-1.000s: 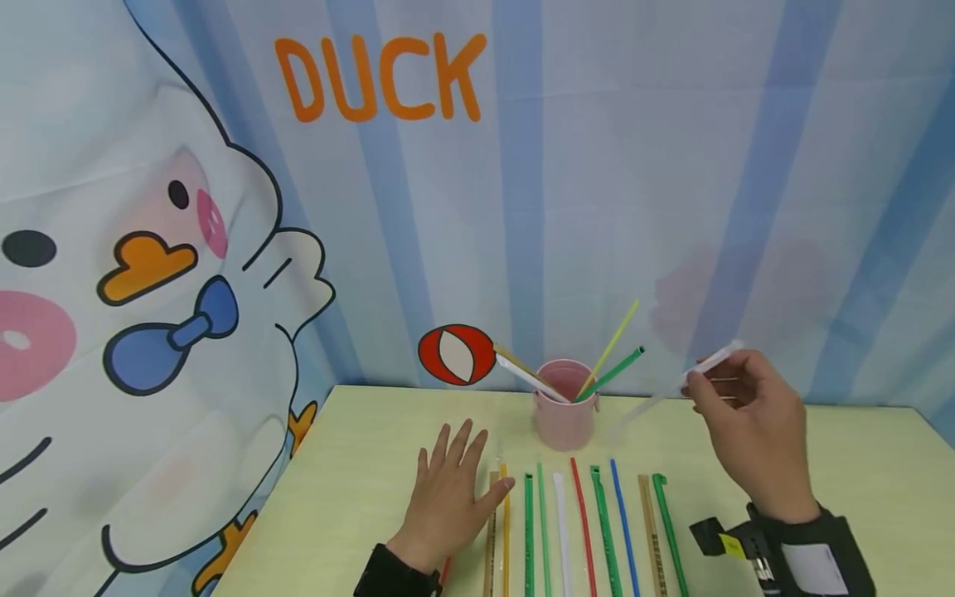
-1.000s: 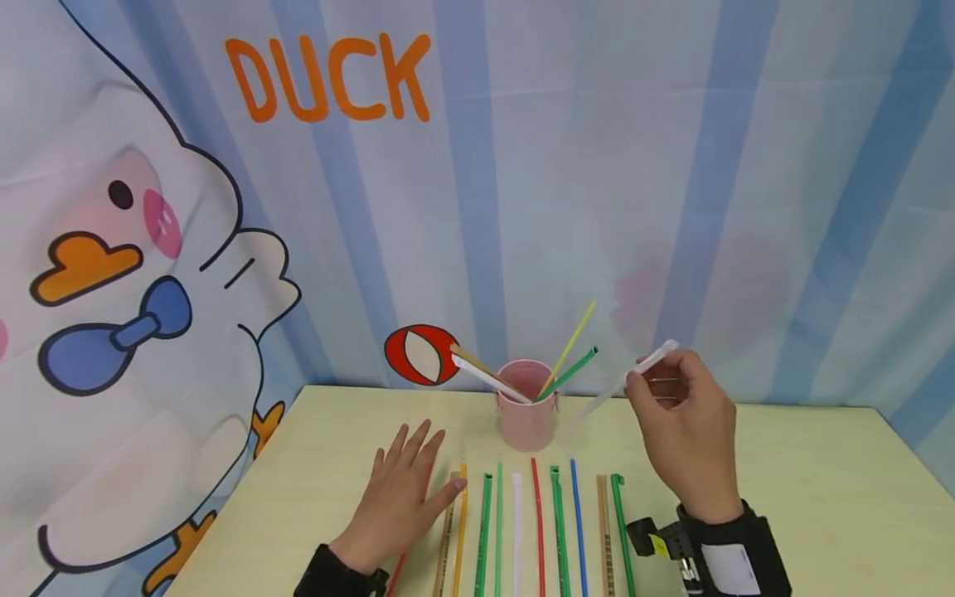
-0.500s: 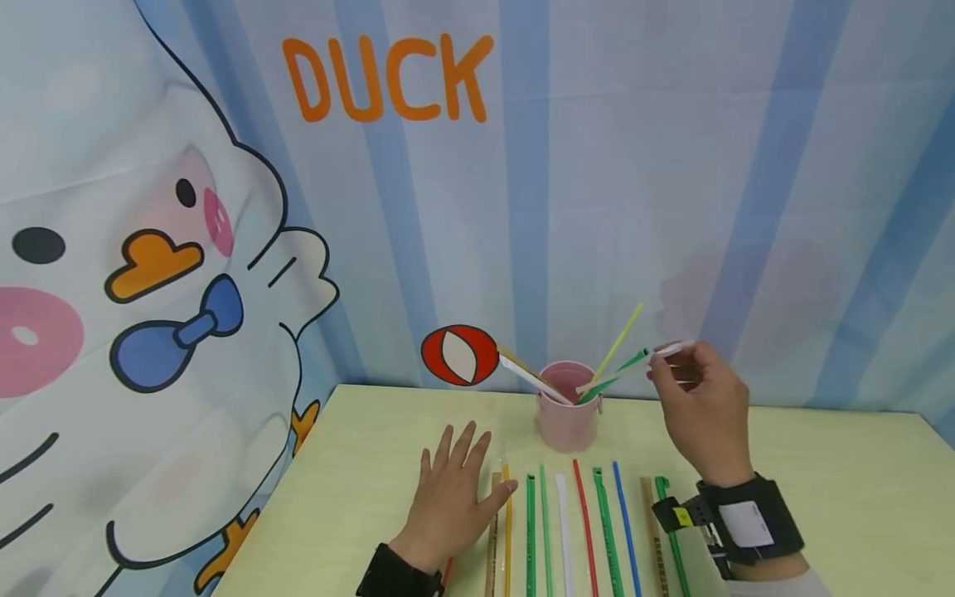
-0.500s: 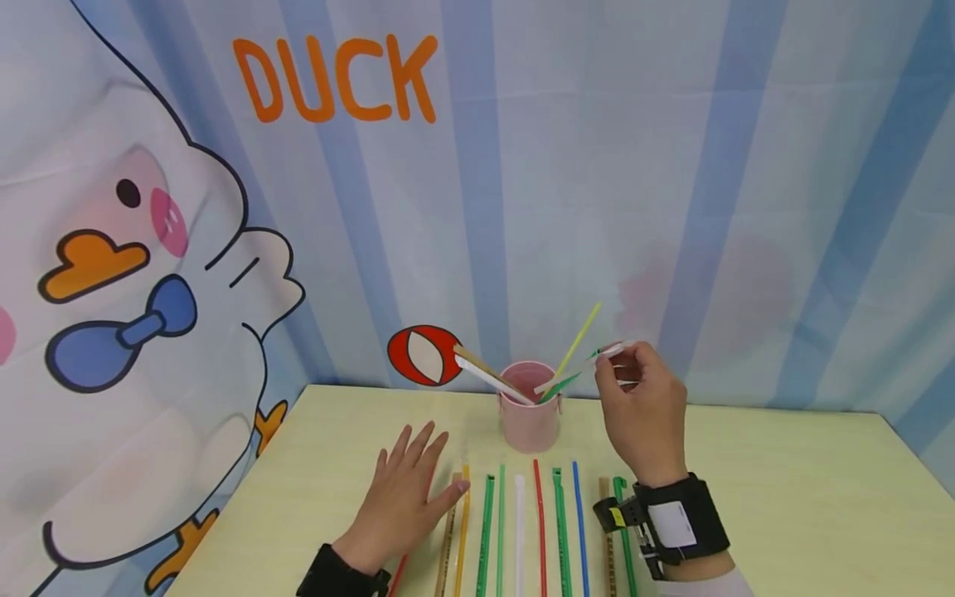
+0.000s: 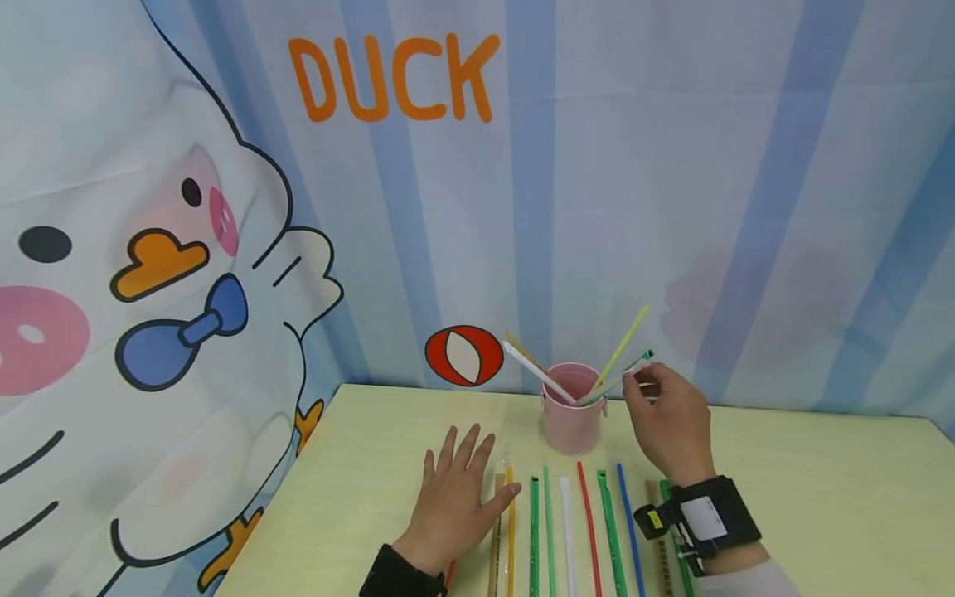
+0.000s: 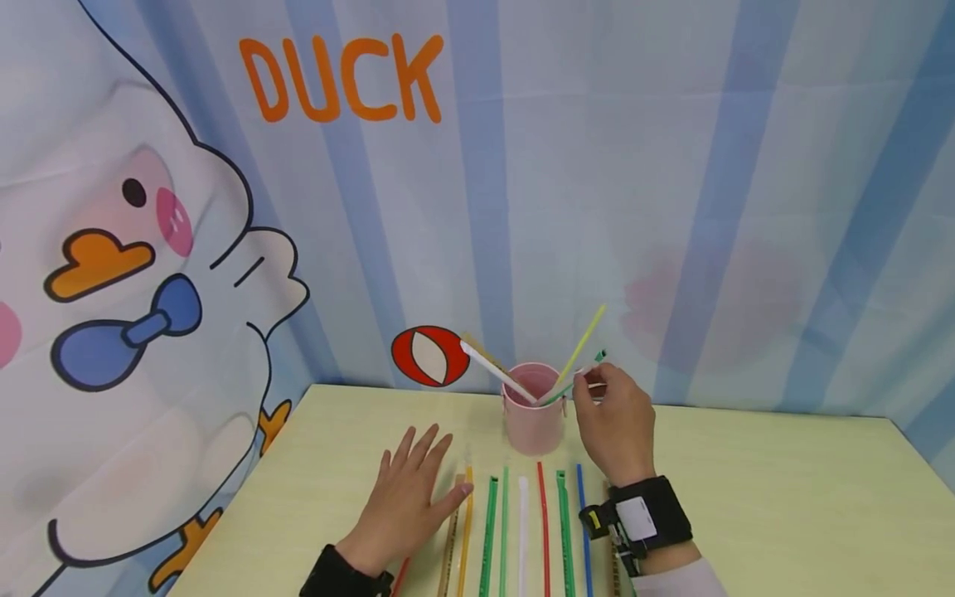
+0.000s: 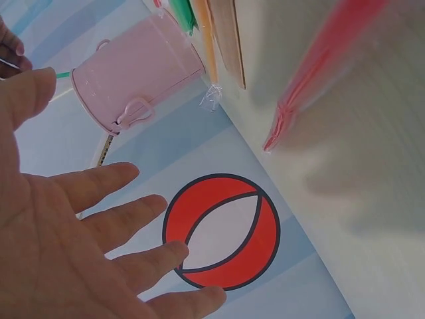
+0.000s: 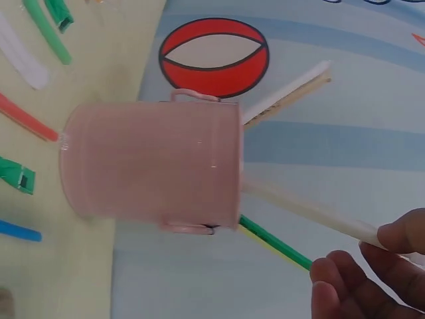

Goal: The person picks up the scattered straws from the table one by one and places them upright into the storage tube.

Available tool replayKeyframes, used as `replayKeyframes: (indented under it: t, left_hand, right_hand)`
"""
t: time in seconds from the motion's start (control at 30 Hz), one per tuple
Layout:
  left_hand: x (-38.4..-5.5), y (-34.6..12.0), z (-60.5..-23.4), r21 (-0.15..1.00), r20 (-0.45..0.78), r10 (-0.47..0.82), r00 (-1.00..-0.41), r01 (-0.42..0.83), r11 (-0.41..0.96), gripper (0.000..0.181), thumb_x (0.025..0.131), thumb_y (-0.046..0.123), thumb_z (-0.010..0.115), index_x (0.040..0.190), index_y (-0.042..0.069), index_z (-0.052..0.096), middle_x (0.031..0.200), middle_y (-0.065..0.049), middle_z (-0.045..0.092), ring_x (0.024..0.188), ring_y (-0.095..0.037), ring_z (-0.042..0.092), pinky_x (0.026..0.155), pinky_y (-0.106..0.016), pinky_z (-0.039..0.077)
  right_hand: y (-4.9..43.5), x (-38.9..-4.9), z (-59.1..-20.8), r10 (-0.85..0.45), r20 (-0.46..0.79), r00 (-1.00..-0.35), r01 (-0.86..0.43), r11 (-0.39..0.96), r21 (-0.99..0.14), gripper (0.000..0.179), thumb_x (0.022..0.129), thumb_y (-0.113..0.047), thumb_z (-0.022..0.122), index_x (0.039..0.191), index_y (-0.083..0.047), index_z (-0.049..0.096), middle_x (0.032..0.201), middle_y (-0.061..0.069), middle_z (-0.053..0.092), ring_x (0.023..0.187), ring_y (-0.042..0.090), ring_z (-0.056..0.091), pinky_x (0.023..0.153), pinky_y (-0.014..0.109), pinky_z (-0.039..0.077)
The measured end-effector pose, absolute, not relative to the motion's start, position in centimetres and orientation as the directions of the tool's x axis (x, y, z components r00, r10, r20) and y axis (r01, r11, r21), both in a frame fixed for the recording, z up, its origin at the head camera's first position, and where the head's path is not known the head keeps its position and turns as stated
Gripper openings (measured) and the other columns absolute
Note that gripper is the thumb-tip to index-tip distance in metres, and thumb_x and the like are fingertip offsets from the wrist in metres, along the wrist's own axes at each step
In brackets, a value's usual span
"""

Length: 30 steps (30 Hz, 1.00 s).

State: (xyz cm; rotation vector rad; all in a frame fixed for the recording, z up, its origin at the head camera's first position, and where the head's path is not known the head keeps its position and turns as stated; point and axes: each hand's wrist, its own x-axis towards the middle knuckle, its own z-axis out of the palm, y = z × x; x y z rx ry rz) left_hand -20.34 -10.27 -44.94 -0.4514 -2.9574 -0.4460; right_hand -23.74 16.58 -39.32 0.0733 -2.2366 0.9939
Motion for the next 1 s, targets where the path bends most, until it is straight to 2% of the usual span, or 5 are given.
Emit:
replayKeyframes:
  t: [0.47, 0.77, 1.0]
  left_hand:
    - [-20.2, -10.1, -45.1, 0.280, 0.157, 0.280, -0.947, 0.314, 0.907, 0.078, 0.092, 0.063, 0.050, 0.151, 0.012, 0.041, 0.158, -0.014, 0.031, 0.145, -0.040, 0.014, 0.107, -0.073, 0.015]
    - [-20.2, -10.0, -44.9, 0.267, 0.159, 0.280, -0.947, 0.314, 0.911, 0.078, 0.092, 0.062, 0.050, 0.151, 0.012, 0.041, 0.158, -0.014, 0.031, 0.145, -0.041, 0.014, 0.108, -0.072, 0.016]
    - [-20.4, -10.8, -44.7, 0.266, 0.208, 0.283, -0.936, 0.332, 0.905, 0.076, 0.094, 0.061, 0.049, 0.150, 0.011, 0.042, 0.157, -0.014, 0.032, 0.145, -0.042, 0.015, 0.106, -0.073, 0.018]
  right_hand:
    - [16.0, -24.4, -41.8, 0.203, 0.472, -0.858, -0.195, 0.723, -0.663, 0.025, 0.097, -0.023, 0.058, 0.094, -0.002, 0.071, 0.087, 0.015, 0.073, 0.077, 0.030, 0.068, 0.058, 0.043, 0.052]
    - [16.4, -23.7, -42.2, 0.215, 0.418, -0.883, -0.160, 0.699, -0.697, 0.030, 0.098, -0.027, 0.058, 0.108, -0.002, 0.071, 0.096, 0.016, 0.072, 0.085, 0.031, 0.068, 0.065, 0.046, 0.054]
    - [16.9, -22.4, -41.3, 0.161, 0.467, -0.869, -0.234, 0.700, -0.675, 0.040, 0.099, -0.032, 0.055, 0.119, 0.002, 0.065, 0.106, 0.021, 0.067, 0.094, 0.036, 0.063, 0.070, 0.052, 0.051]
